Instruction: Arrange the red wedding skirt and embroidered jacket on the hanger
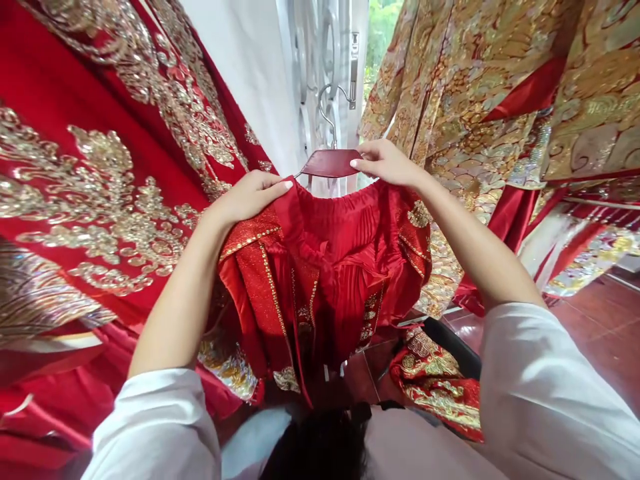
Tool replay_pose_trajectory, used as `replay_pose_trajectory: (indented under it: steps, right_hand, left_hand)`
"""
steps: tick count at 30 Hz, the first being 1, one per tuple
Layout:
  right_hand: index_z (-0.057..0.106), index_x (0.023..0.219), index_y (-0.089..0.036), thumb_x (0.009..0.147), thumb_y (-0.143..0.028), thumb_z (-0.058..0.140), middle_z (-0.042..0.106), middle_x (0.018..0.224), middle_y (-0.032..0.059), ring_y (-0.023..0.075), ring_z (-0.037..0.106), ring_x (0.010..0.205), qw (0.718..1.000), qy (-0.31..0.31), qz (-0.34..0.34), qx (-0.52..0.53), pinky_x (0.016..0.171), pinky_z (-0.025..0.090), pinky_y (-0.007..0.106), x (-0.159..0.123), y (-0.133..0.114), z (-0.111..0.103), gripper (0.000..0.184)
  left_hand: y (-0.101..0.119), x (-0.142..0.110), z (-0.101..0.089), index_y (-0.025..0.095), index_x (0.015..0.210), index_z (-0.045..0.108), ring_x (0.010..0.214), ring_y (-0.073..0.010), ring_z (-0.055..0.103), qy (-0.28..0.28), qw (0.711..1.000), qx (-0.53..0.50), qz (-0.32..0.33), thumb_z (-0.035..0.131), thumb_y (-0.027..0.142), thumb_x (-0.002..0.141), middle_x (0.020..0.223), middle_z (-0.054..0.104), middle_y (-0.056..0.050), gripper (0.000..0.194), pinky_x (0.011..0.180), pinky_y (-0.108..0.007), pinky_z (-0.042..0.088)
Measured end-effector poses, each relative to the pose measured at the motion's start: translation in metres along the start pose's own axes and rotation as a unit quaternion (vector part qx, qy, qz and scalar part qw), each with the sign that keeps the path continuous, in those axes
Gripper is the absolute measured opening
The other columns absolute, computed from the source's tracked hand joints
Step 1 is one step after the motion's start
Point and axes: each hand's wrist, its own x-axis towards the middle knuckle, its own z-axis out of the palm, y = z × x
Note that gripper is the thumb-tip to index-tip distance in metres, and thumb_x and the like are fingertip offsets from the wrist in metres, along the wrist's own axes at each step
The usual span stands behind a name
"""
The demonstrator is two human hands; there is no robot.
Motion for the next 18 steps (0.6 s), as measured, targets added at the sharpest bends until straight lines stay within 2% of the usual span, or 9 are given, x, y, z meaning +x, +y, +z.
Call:
replay_pose_trajectory:
  steps: [2, 4, 7, 10, 11, 12, 14, 16, 18]
  right_hand:
    - [0.062, 0.083, -0.015, 0.082, -0.056, 0.057, 0.036, 0.052, -0.004, 0.0105, 0.039, 0.054, 0.999, 0.001, 0.0, 0.049, 0.056, 0.038, 0.025, 0.001, 0.001, 0.003, 0.041]
    - [0.061, 0.079, -0.015, 0.081, -0.056, 0.058, 0.033, 0.052, -0.0042, 0.0102, 0.038, 0.054, 0.997, 0.009, 0.001, 0.072, 0.056, 0.037, 0.025, -0.002, -0.001, 0.003, 0.041]
    - [0.061, 0.073, -0.015, 0.079, -0.053, 0.061, 0.036, 0.053, -0.0027, 0.0113, 0.04, 0.057, 0.998, 0.018, 0.01, 0.055, 0.058, 0.039, 0.026, -0.006, -0.006, 0.0, 0.039]
    - [0.064, 0.075, -0.014, 0.08, -0.05, 0.06, 0.047, 0.058, -0.0006, 0.0142, 0.044, 0.063, 0.999, 0.038, 0.022, 0.002, 0.064, 0.043, 0.029, -0.006, -0.011, 0.002, 0.036]
    - [0.065, 0.077, -0.015, 0.081, -0.049, 0.06, 0.051, 0.06, -0.0001, 0.0155, 0.046, 0.065, 0.998, 0.046, 0.025, -0.019, 0.067, 0.044, 0.031, -0.005, -0.012, 0.003, 0.035]
    - [0.067, 0.08, -0.015, 0.081, -0.049, 0.059, 0.054, 0.063, 0.0004, 0.0168, 0.048, 0.067, 0.997, 0.052, 0.027, -0.04, 0.069, 0.044, 0.032, -0.005, -0.014, 0.004, 0.035]
    - [0.069, 0.087, -0.015, 0.082, -0.047, 0.057, 0.061, 0.07, 0.0019, 0.0191, 0.052, 0.072, 0.995, 0.054, 0.026, -0.075, 0.075, 0.046, 0.034, -0.006, -0.017, 0.003, 0.035]
    - [0.07, 0.096, -0.014, 0.084, -0.047, 0.056, 0.066, 0.08, 0.0044, 0.0205, 0.056, 0.078, 0.994, 0.043, 0.015, -0.094, 0.08, 0.046, 0.035, -0.012, -0.019, -0.004, 0.037]
    - [0.069, 0.104, -0.014, 0.085, -0.048, 0.053, 0.068, 0.093, 0.0073, 0.0211, 0.058, 0.085, 0.995, 0.039, 0.005, -0.096, 0.084, 0.045, 0.036, -0.023, -0.018, -0.017, 0.042]
  left_hand:
    - [-0.003, 0.0, 0.005, 0.016, 0.055, 0.046, 0.053, -0.0105, 0.04, -0.008, 1.0, -0.016, -0.002, 0.044, 0.049, 0.086, 0.054, 0.043, 0.0, 0.045, 0.053, -0.023, 0.034]
    - [-0.009, 0.002, 0.009, 0.018, 0.051, 0.033, 0.051, -0.0089, 0.029, 0.028, 0.999, -0.028, 0.002, 0.043, 0.046, 0.087, 0.052, 0.031, 0.002, 0.046, 0.051, -0.025, 0.027]
    - [-0.021, 0.006, 0.017, 0.02, 0.051, 0.025, 0.051, -0.0091, 0.022, 0.165, 0.985, -0.042, -0.032, 0.043, 0.036, 0.09, 0.052, 0.023, 0.003, 0.047, 0.051, -0.027, 0.02]
    - [-0.025, 0.012, 0.029, 0.021, 0.052, 0.018, 0.051, -0.0095, 0.018, 0.358, 0.925, -0.07, -0.102, 0.038, 0.027, 0.096, 0.053, 0.016, 0.003, 0.048, 0.052, -0.029, 0.016]
    - [-0.023, 0.014, 0.033, 0.021, 0.053, 0.016, 0.051, -0.0095, 0.018, 0.401, 0.906, -0.071, -0.114, 0.036, 0.026, 0.097, 0.054, 0.015, 0.003, 0.048, 0.052, -0.029, 0.015]
    - [-0.02, 0.015, 0.037, 0.021, 0.053, 0.015, 0.051, -0.0093, 0.018, 0.418, 0.899, -0.063, -0.114, 0.035, 0.026, 0.097, 0.054, 0.015, 0.004, 0.048, 0.052, -0.029, 0.016]
    - [-0.012, 0.014, 0.043, 0.02, 0.053, 0.02, 0.05, -0.0089, 0.023, 0.381, 0.92, -0.025, -0.087, 0.038, 0.03, 0.096, 0.052, 0.021, 0.004, 0.048, 0.053, -0.028, 0.019]
    - [-0.006, 0.009, 0.045, 0.018, 0.054, 0.033, 0.053, -0.0099, 0.034, 0.295, 0.954, 0.025, -0.052, 0.045, 0.034, 0.092, 0.054, 0.034, 0.003, 0.042, 0.057, -0.027, 0.025]
    - [-0.006, 0.004, 0.042, 0.017, 0.063, 0.048, 0.059, -0.0127, 0.042, 0.221, 0.973, 0.06, -0.036, 0.05, 0.036, 0.087, 0.06, 0.047, 0.001, 0.031, 0.062, -0.027, 0.029]
